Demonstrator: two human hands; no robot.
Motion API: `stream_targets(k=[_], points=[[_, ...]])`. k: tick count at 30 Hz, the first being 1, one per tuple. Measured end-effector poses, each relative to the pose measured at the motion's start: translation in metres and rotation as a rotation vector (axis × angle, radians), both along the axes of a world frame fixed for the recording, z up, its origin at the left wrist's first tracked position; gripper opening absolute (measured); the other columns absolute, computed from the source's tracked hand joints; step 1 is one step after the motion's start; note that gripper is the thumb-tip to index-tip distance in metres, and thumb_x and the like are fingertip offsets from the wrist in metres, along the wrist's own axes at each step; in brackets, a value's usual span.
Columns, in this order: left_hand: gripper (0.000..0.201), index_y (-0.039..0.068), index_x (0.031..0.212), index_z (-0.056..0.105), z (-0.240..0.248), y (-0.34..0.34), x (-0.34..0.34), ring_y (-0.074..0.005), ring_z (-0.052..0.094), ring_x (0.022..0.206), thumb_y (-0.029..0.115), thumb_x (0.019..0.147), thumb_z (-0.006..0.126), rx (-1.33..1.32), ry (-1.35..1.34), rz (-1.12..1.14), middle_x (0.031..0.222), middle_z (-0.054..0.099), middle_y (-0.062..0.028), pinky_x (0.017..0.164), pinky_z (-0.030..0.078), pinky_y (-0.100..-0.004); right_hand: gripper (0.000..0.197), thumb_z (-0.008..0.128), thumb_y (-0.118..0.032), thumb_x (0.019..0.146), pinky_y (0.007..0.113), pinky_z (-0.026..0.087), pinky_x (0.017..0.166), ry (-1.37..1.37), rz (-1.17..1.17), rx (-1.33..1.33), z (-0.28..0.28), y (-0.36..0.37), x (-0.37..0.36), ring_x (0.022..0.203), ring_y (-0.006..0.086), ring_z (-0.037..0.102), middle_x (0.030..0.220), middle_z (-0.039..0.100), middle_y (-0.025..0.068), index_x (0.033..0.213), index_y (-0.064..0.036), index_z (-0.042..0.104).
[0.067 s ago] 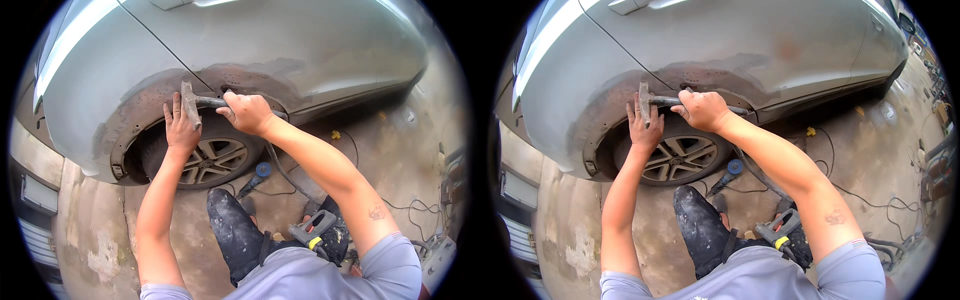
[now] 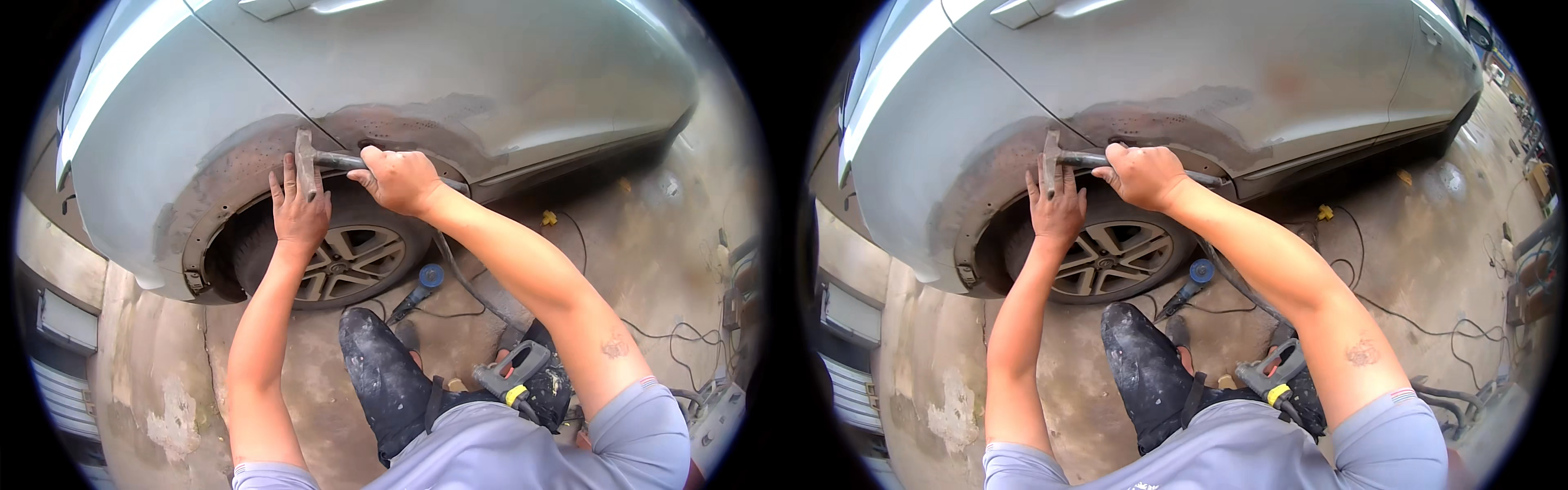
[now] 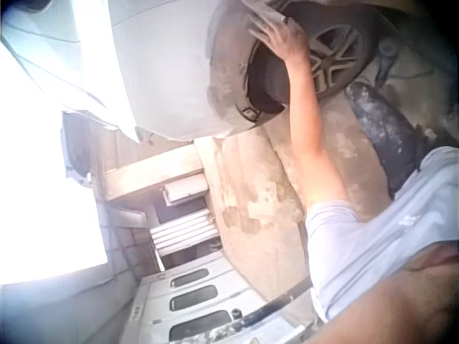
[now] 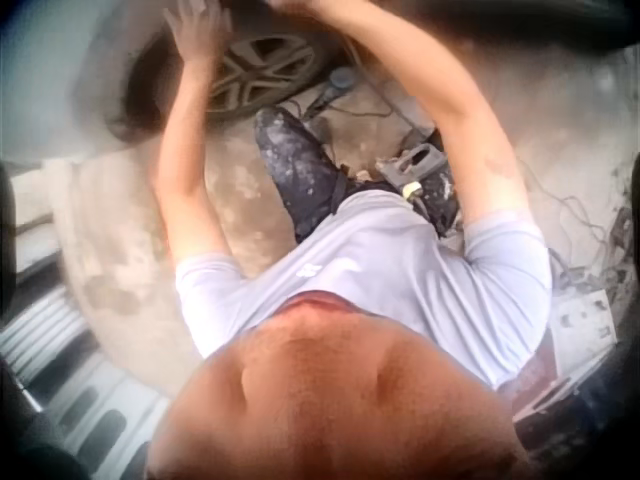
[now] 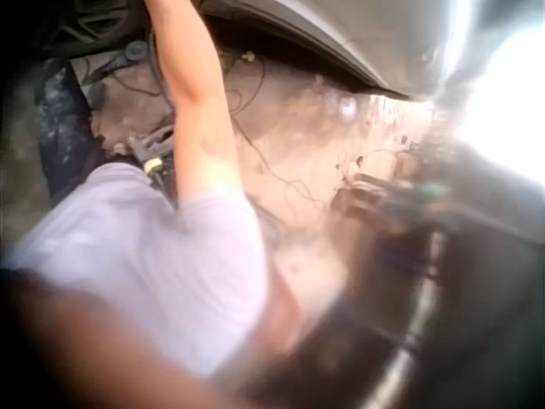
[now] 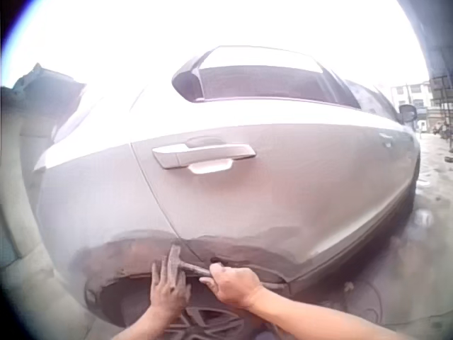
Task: The person uses a pneumatic hammer with a chisel to repeatedly strike the rear quarter panel near the wheel arch of a silver car. They pause to inspect the panel with a hammer and open the door to check alignment, then resume hammering the same area.
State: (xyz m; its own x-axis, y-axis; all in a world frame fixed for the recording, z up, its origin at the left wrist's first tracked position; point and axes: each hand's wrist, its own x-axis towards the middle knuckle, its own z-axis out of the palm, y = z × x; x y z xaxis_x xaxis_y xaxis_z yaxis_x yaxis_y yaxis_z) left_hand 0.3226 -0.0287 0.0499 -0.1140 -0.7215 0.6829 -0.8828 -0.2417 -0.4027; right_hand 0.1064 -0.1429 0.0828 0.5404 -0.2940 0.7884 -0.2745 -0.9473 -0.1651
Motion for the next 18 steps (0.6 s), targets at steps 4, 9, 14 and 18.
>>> stream_targets(k=[4,9,14,18], points=[[0.083,-0.005,0.152,0.042,0.007,0.003,-0.014,-0.0430,0.022,0.157,0.033,0.086,0.075,0.022,0.055,-0.020,0.169,0.026,-0.0226,0.124,0.018,-0.0618,0.040,0.058,-0.045,0.102,0.051,0.053,0.057,-0.012,0.039,0.133,-0.013,0.017,-0.025,0.067,0.0414,0.068,0.073,0.068,0.0180,0.093,-0.0068,0.053],[0.103,-0.007,0.160,0.026,0.062,-0.017,-0.025,-0.0419,0.010,0.159,0.061,0.092,0.064,0.003,0.034,0.046,0.171,0.015,-0.0256,0.126,0.011,-0.0602,0.028,0.062,-0.033,0.102,0.051,0.048,0.056,-0.120,0.176,0.491,-0.101,0.051,-0.127,0.069,0.0452,0.065,0.072,0.063,0.0217,0.106,-0.0047,0.059],[0.102,-0.009,0.159,0.024,0.128,-0.066,-0.018,-0.0439,0.010,0.159,0.067,0.097,0.052,-0.105,-0.143,0.041,0.170,0.013,-0.0281,0.125,0.011,-0.0615,0.037,0.060,-0.038,0.103,0.044,0.050,0.067,-0.051,-0.194,0.954,-0.142,0.092,-0.253,0.072,0.0423,0.064,0.079,0.062,0.0254,0.106,-0.0015,0.067],[0.103,-0.009,0.159,0.024,0.119,-0.083,-0.036,-0.0462,0.011,0.158,0.069,0.097,0.050,-0.154,-0.142,0.037,0.169,0.014,-0.0299,0.125,0.011,-0.0627,0.034,0.064,-0.045,0.101,0.023,0.037,0.041,-0.508,-0.359,1.720,-0.158,0.103,-0.378,0.054,0.0058,0.047,0.078,0.050,-0.0030,0.104,-0.0117,0.060]])
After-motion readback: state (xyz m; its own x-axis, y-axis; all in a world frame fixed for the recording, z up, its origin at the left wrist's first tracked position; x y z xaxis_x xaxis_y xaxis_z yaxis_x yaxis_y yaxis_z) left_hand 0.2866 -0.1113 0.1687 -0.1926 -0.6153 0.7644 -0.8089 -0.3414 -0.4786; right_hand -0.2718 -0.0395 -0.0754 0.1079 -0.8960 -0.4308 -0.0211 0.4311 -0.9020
